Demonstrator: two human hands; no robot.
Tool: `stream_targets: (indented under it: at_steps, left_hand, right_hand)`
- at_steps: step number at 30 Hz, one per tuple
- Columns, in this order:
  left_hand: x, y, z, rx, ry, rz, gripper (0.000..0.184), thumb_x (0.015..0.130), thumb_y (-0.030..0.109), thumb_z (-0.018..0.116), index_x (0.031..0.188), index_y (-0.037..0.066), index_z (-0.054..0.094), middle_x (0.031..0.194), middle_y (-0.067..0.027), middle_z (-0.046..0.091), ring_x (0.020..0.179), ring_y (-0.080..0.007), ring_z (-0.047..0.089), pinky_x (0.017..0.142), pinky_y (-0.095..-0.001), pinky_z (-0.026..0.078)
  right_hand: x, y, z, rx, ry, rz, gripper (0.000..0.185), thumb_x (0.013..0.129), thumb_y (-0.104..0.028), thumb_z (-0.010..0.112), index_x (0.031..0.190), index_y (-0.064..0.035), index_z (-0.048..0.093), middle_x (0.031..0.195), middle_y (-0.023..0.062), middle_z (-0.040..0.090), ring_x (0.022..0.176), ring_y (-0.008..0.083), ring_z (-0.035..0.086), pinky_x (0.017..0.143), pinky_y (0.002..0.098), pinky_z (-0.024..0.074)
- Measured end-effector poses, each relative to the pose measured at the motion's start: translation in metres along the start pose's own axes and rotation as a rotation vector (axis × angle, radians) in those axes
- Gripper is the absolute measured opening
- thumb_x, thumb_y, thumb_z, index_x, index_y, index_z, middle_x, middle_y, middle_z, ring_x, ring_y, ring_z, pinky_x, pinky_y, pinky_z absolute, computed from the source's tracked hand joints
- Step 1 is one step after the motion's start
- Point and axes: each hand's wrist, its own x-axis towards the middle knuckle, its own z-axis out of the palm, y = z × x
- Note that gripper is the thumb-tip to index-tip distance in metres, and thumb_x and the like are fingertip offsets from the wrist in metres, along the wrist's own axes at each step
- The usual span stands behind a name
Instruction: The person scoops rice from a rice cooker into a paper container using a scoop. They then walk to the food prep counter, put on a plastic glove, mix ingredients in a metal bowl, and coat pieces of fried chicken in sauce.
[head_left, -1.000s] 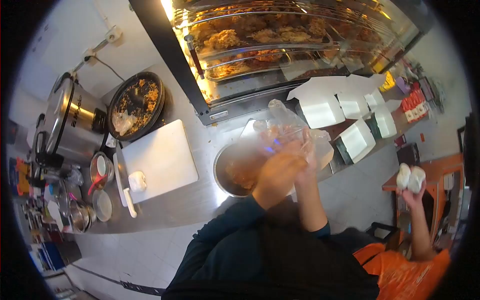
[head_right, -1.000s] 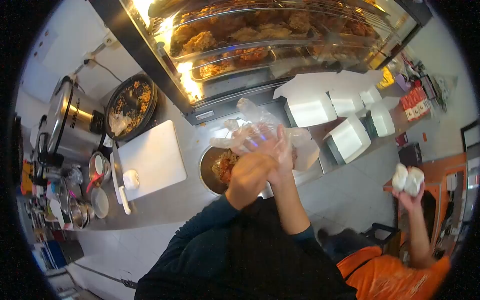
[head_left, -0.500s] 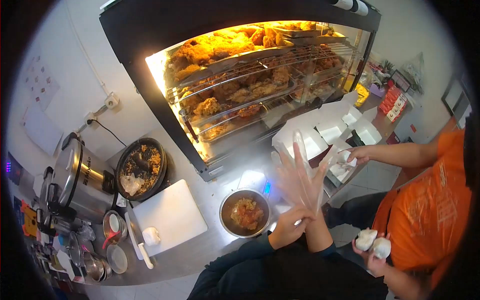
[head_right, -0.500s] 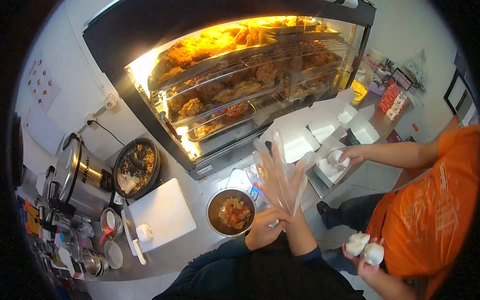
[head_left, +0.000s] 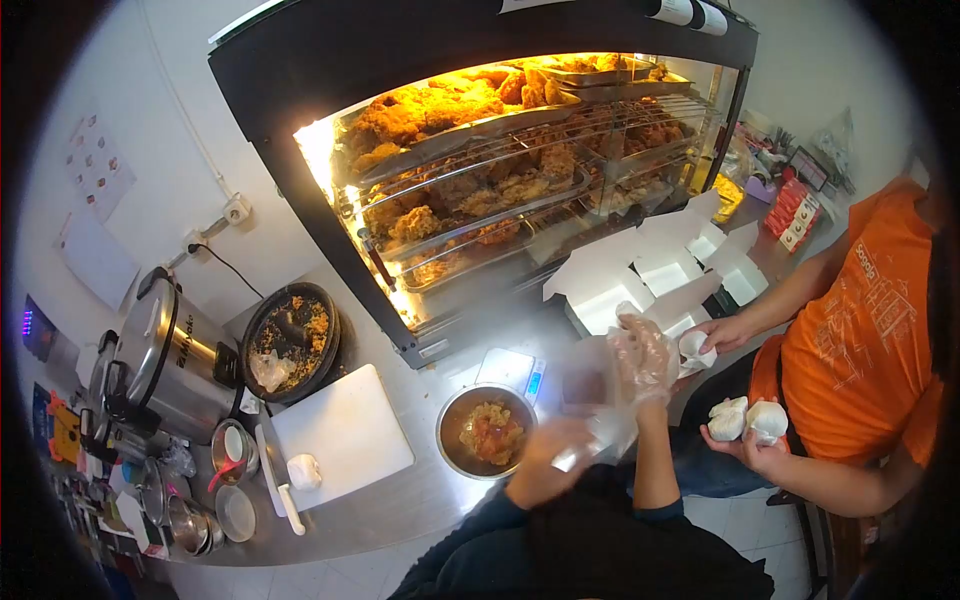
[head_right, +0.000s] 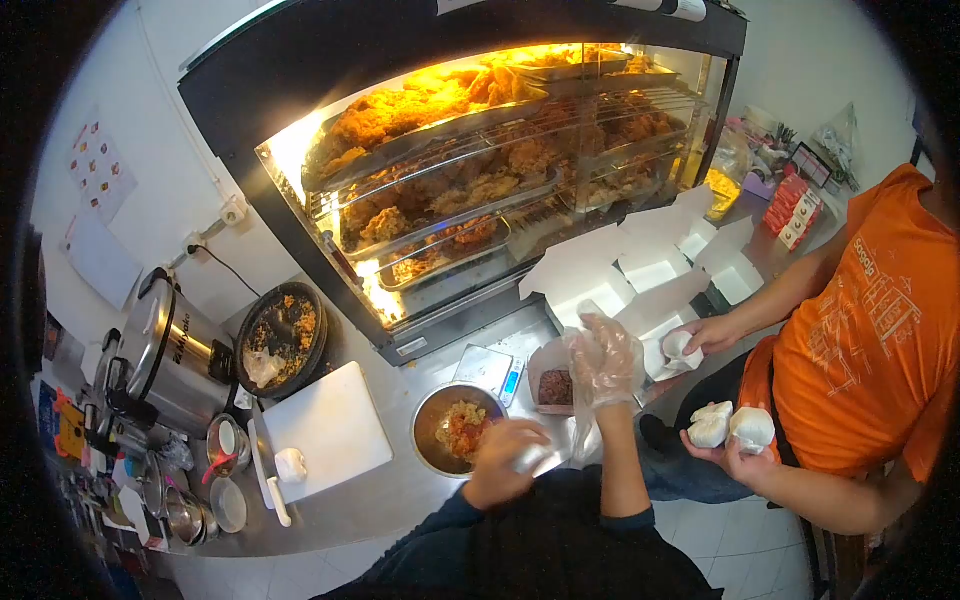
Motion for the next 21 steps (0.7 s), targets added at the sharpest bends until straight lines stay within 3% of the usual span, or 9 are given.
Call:
stream_targets:
  at_steps: [2,4,6,9,12,15,17,18,21]
  left_hand:
    - [-0.012,-0.029,-0.024,0.302,0.365,-0.132,0.022,0.064,0.009,0.061,0.084,0.003,0.054,0.083,-0.0098,0.055,0.086,-0.0267,0.049,0.079,-0.0343,0.035]
    - [-0.032,-0.047,-0.055,0.683,0.556,-0.32,0.037,0.063,0.016,0.062,0.095,0.002,0.048,0.083,-0.0131,0.054,0.082,-0.0314,0.049,0.075,-0.0379,0.037]
    - [-0.08,-0.087,-0.069,0.882,0.56,-0.56,0.052,0.065,0.025,0.064,0.104,0.0,0.04,0.082,-0.0147,0.053,0.076,-0.0308,0.051,0.069,-0.0369,0.041]
    - [-0.129,-0.119,-0.075,0.12,0.407,-1.291,0.057,0.068,0.034,0.062,0.105,-0.001,0.037,0.079,-0.0144,0.053,0.062,-0.0257,0.054,0.052,-0.0301,0.045]
    - [-0.133,-0.108,-0.058,-0.173,0.298,-1.205,0.05,0.075,0.035,0.056,0.104,0.0,0.037,0.074,-0.0115,0.055,0.046,-0.019,0.053,0.037,-0.0225,0.04]
    - [-0.134,-0.103,-0.059,-0.413,0.323,-1.351,0.037,0.079,0.027,0.05,0.102,0.0,0.039,0.069,-0.0096,0.056,0.042,-0.0175,0.053,0.034,-0.0206,0.04]
    - [-0.138,-0.1,-0.059,-0.35,0.377,-1.342,0.028,0.081,0.02,0.046,0.1,0.0,0.042,0.071,-0.0093,0.057,0.041,-0.0176,0.054,0.037,-0.0229,0.045]
    - [-0.145,-0.101,-0.063,-0.332,0.389,-1.351,0.027,0.081,0.019,0.046,0.099,0.0,0.043,0.072,-0.0094,0.057,0.042,-0.0174,0.054,0.037,-0.0235,0.046]
    - [-0.162,-0.092,-0.085,-0.283,0.417,-1.378,0.023,0.079,0.017,0.047,0.097,0.002,0.048,0.073,-0.0107,0.058,0.043,-0.0163,0.054,0.038,-0.0249,0.048]
  right_hand:
    - [-0.01,0.01,0.002,-0.411,0.085,0.054,0.055,0.071,-0.031,0.057,0.113,0.0001,0.039,0.107,0.0199,0.048,0.095,0.0307,0.049,0.079,0.0386,0.0383]
    - [-0.029,0.026,0.002,-0.593,0.116,0.092,0.054,0.07,-0.031,0.057,0.112,-0.0012,0.041,0.101,0.0204,0.05,0.091,0.0335,0.05,0.077,0.0402,0.0384]
    - [-0.032,0.026,-0.001,-0.651,0.059,0.224,0.051,0.069,-0.031,0.056,0.11,-0.002,0.043,0.096,0.0213,0.052,0.089,0.0357,0.05,0.076,0.0414,0.0383]
    - [-0.037,0.024,-0.005,-0.586,-0.16,0.492,0.047,0.069,-0.031,0.054,0.106,-0.0023,0.046,0.092,0.0228,0.052,0.087,0.0373,0.05,0.076,0.0421,0.0381]
    - [-0.05,0.075,-0.001,-0.632,-0.347,0.471,0.045,0.069,-0.031,0.053,0.103,-0.0022,0.048,0.092,0.0234,0.052,0.087,0.0373,0.05,0.076,0.0417,0.0386]
    - [-0.057,0.11,0.002,-0.639,-0.478,0.423,0.044,0.069,-0.032,0.052,0.1,-0.0021,0.049,0.093,0.024,0.051,0.088,0.0373,0.05,0.075,0.0413,0.0391]
    - [-0.064,0.127,0.001,-0.627,-0.543,0.392,0.043,0.068,-0.032,0.051,0.099,-0.0021,0.05,0.093,0.0244,0.051,0.088,0.0373,0.05,0.074,0.041,0.0394]
    - [-0.067,0.124,0.003,-0.702,-0.602,-0.01,0.04,0.065,-0.03,0.05,0.091,0.0003,0.053,0.089,0.025,0.053,0.077,0.0374,0.053,0.067,0.0403,0.0426]
    - [-0.079,0.081,-0.004,-0.458,-0.68,0.394,0.039,0.064,-0.029,0.048,0.089,0.0002,0.054,0.085,0.0241,0.054,0.07,0.035,0.055,0.064,0.0392,0.0438]
